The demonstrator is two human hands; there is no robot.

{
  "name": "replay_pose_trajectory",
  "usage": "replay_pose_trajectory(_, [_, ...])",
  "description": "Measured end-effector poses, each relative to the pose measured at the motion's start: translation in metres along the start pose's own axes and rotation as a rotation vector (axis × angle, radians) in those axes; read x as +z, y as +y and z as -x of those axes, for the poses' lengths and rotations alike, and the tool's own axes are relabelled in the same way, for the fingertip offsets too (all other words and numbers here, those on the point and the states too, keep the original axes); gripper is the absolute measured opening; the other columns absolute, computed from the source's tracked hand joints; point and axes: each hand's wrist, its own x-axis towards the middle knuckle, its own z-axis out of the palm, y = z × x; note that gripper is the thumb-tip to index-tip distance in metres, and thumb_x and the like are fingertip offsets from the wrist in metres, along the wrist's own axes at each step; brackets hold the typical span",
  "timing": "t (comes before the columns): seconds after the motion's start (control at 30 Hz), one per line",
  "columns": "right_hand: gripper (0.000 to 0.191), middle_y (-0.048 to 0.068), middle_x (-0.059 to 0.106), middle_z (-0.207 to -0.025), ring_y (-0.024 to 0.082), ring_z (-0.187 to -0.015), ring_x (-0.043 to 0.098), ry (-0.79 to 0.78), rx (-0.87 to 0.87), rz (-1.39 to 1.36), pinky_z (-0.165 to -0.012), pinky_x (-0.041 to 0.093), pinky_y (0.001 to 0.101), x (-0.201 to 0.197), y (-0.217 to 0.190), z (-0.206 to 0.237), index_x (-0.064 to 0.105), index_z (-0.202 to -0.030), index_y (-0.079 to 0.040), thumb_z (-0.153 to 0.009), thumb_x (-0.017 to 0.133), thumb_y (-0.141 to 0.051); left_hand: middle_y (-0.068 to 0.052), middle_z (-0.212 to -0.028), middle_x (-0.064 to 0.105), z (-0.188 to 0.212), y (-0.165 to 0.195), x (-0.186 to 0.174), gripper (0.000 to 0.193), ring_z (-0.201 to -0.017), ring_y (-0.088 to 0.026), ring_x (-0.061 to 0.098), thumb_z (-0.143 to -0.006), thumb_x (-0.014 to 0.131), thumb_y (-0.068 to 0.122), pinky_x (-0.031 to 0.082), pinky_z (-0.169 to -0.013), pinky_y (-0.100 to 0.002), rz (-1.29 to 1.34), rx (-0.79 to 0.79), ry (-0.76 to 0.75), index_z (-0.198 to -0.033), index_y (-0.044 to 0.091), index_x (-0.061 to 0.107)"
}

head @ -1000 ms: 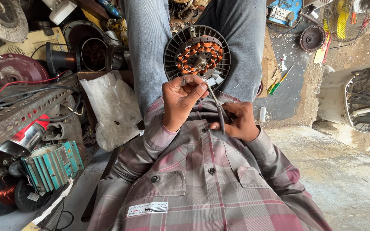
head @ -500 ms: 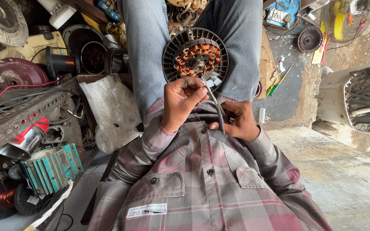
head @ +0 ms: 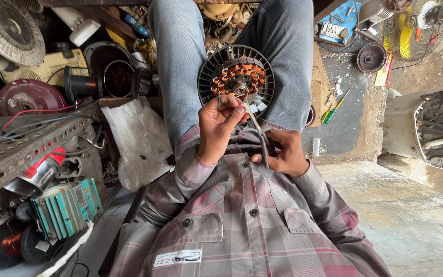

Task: The person sits on the floor and repairs a motor rotor by inserting white insulating paper into the copper windings. They use scissors to cut the paper and a screwdriver to press it into place.

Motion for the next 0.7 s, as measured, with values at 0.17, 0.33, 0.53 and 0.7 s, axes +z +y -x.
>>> replay_pose_trajectory(0.17, [0.051, 0.005, 0.048, -0.057, 0.013, -0.049, 0.045, 0.011, -0.064, 0.089, -0.049, 0.036, 0.0299, 0.002, -0.003, -0.004, 0.064, -0.074, -0.001, -0.071, 0.091, -0.044, -0.008, -0.1, 0.07, 0.004, -0.003, 0.008, 0.005, -0.088, -0.012, 0.072, -0.101, 0.068, -0.002, 0.062, -0.082, -0.027, -0.052, 0.023, 0.042, -0.102, -0.003, 0.063])
replay_pose_trajectory(0.33, [0.05, 0.003, 0.053, -0.057, 0.011, -0.049, 0.049, 0.008, -0.053, 0.047, -0.049, 0.038, 0.0289, 0.002, -0.008, -0.007, 0.071, -0.085, -0.001, -0.073, 0.089, -0.046, -0.008, -0.101, 0.071, 0.005, -0.005, 0.008, 0.004, -0.09, -0.012, 0.072, -0.102, 0.067, -0.002, 0.063, -0.084, -0.027, -0.048, 0.043, 0.024, -0.103, -0.003, 0.063])
replay_pose_trajectory(0.53, [0.05, 0.004, 0.051, -0.058, 0.013, -0.049, 0.045, -0.004, -0.037, 0.03, -0.048, 0.035, 0.0303, 0.002, -0.011, -0.007, 0.071, -0.086, 0.0, -0.073, 0.09, -0.045, -0.008, -0.1, 0.071, 0.006, -0.007, 0.009, 0.006, -0.088, -0.012, 0.072, -0.1, 0.068, -0.003, 0.063, -0.082, -0.028, -0.02, 0.019, 0.068, -0.105, -0.002, 0.064])
replay_pose_trajectory(0.7, [0.051, 0.005, 0.049, -0.058, 0.013, -0.049, 0.044, -0.004, -0.05, 0.048, -0.048, 0.035, 0.0307, 0.003, -0.007, -0.008, 0.069, -0.083, 0.0, -0.073, 0.09, -0.046, -0.007, -0.098, 0.07, 0.005, -0.008, 0.009, 0.008, -0.087, -0.011, 0.071, -0.1, 0.068, -0.003, 0.063, -0.081, -0.027, 0.013, 0.052, 0.083, -0.106, -0.001, 0.063])
